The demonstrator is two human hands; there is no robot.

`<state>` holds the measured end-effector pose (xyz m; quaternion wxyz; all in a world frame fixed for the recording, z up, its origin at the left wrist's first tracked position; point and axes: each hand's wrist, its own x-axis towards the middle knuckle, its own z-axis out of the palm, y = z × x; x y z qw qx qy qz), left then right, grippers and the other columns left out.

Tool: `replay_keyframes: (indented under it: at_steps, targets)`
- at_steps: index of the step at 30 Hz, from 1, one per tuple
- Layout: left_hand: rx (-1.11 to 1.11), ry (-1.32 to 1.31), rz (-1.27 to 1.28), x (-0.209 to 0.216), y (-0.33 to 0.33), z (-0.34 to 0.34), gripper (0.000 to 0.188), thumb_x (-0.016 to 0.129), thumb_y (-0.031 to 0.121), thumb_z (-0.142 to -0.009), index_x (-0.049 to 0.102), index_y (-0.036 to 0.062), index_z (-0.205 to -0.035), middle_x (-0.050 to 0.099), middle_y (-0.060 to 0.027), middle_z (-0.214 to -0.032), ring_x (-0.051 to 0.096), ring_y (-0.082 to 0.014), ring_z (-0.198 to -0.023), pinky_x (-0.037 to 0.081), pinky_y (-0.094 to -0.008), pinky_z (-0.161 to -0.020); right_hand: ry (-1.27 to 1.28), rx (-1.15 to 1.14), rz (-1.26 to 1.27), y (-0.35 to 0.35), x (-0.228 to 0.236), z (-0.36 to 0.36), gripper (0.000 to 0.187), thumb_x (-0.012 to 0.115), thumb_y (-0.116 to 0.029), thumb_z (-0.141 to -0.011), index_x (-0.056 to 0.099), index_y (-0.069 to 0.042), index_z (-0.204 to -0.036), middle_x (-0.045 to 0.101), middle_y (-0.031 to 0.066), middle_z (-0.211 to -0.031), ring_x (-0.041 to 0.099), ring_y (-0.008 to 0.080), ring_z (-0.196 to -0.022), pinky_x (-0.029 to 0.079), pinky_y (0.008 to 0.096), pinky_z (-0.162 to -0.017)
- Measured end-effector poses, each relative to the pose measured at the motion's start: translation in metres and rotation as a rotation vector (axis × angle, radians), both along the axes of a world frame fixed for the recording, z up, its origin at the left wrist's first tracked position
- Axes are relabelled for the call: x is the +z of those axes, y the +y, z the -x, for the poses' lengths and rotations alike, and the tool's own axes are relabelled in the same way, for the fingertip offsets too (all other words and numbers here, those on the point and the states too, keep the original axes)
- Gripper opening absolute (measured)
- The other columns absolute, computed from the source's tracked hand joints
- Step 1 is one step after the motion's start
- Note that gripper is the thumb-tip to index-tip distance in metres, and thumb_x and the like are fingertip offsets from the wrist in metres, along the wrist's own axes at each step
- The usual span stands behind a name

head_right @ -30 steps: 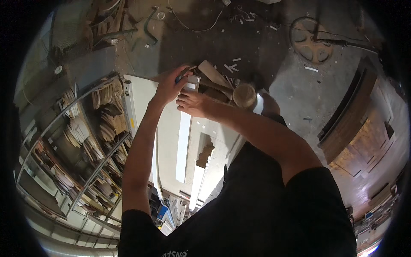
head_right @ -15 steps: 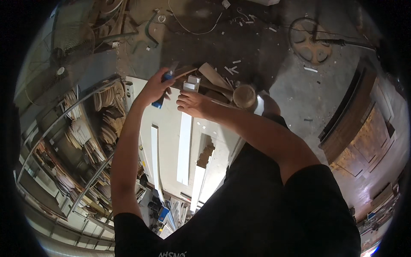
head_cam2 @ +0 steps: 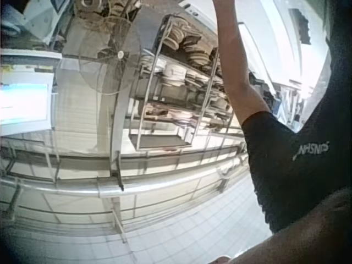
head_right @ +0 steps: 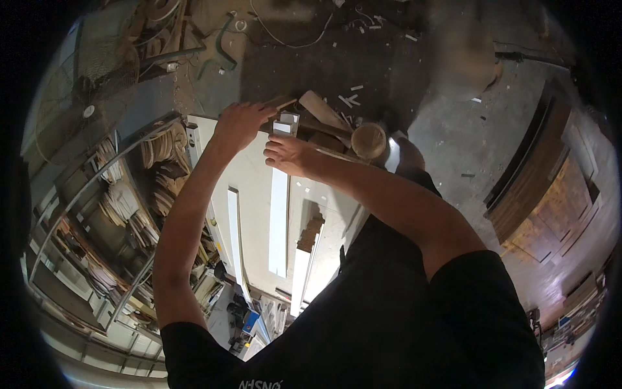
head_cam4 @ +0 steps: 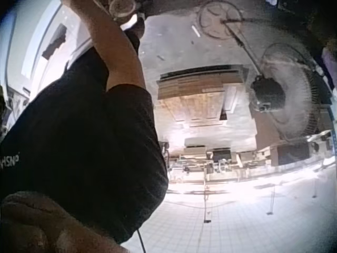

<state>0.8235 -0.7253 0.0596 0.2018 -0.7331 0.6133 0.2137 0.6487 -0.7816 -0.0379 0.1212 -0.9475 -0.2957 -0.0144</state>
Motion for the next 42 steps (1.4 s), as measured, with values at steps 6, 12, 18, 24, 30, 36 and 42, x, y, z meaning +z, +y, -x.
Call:
replay_keyframes:
  at_steps: [6, 12, 18, 24, 30, 36, 42]
  targets:
    - [0.029, 0.008, -0.165, -0.007, -0.016, -0.003, 0.034, 0.060, 0.016, -0.101, 0.071, 0.0252, -0.133, 0.077, -0.0046, -0.109, 0.076, -0.0274, -0.101, 0.059, -0.0450, -0.086, -0.006, -0.015, 0.008, -0.002, -0.002, 0.001, 0.011, 0.062, -0.023, -0.101, 0.064, -0.016, -0.110, 0.060, -0.0040, -0.109, 0.056, 0.0131, -0.119, 0.035, 0.0345, -0.113]
    - [-0.006, 0.012, 0.006, -0.018, 0.007, -0.008, 0.033, 0.060, 0.017, -0.101, 0.073, 0.0246, -0.130, 0.076, -0.0032, -0.110, 0.075, -0.0264, -0.104, 0.058, -0.0443, -0.090, 0.014, -0.002, -0.006, 0.003, 0.003, -0.003, 0.010, 0.064, -0.024, -0.099, 0.063, -0.017, -0.107, 0.058, -0.0040, -0.108, 0.055, 0.0122, -0.116, 0.037, 0.0342, -0.114]
    - [-0.094, -0.035, -0.058, -0.014, -0.008, -0.004, 0.032, 0.062, 0.016, -0.100, 0.074, 0.0239, -0.129, 0.076, -0.0007, -0.117, 0.075, -0.0243, -0.106, 0.058, -0.0427, -0.091, -0.009, -0.015, 0.002, 0.001, -0.003, 0.000, 0.009, 0.063, -0.023, -0.099, 0.063, -0.018, -0.106, 0.058, -0.0037, -0.108, 0.055, 0.0120, -0.116, 0.037, 0.0345, -0.112]
    - [-0.011, -0.015, -0.139, -0.033, 0.004, -0.005, 0.025, 0.066, 0.018, -0.099, 0.076, 0.0211, -0.121, 0.078, -0.0042, -0.110, 0.076, -0.0259, -0.105, 0.060, -0.0443, -0.088, -0.047, -0.021, 0.006, 0.003, 0.000, -0.001, 0.009, 0.059, -0.024, -0.100, 0.062, -0.019, -0.107, 0.056, -0.0034, -0.105, 0.054, 0.0141, -0.117, 0.036, 0.0343, -0.112]
    - [0.343, 0.120, -0.193, -0.026, 0.022, -0.019, 0.026, 0.064, 0.023, -0.103, 0.073, 0.0140, -0.126, 0.076, -0.0128, -0.119, 0.074, -0.0357, -0.111, 0.059, -0.0501, -0.091, -0.014, 0.002, 0.014, 0.009, -0.003, -0.001, 0.009, 0.062, -0.022, -0.098, 0.061, -0.017, -0.106, 0.056, -0.0036, -0.105, 0.056, 0.0123, -0.115, 0.035, 0.0353, -0.117]
    - [0.661, 0.084, 0.149, 0.014, 0.036, -0.006, 0.035, 0.059, 0.026, -0.110, 0.064, 0.0158, -0.144, 0.074, -0.0159, -0.125, 0.071, -0.0390, -0.113, 0.057, -0.0507, -0.093, 0.080, -0.110, -0.152, -0.013, -0.003, -0.009, 0.005, 0.070, -0.017, -0.090, 0.065, -0.016, -0.091, 0.063, -0.0023, -0.096, 0.062, 0.0154, -0.117, 0.041, 0.0328, -0.120]
    - [0.582, 0.042, 0.311, 0.018, 0.045, 0.004, 0.036, 0.063, 0.022, -0.108, 0.062, 0.0176, -0.143, 0.076, -0.0139, -0.120, 0.075, -0.0391, -0.103, 0.060, -0.0520, -0.087, -0.118, -0.257, -0.243, -0.040, -0.003, -0.017, 0.007, 0.071, -0.017, -0.087, 0.073, -0.018, -0.094, 0.069, -0.0046, -0.103, 0.064, 0.0181, -0.121, 0.033, 0.0402, -0.133]
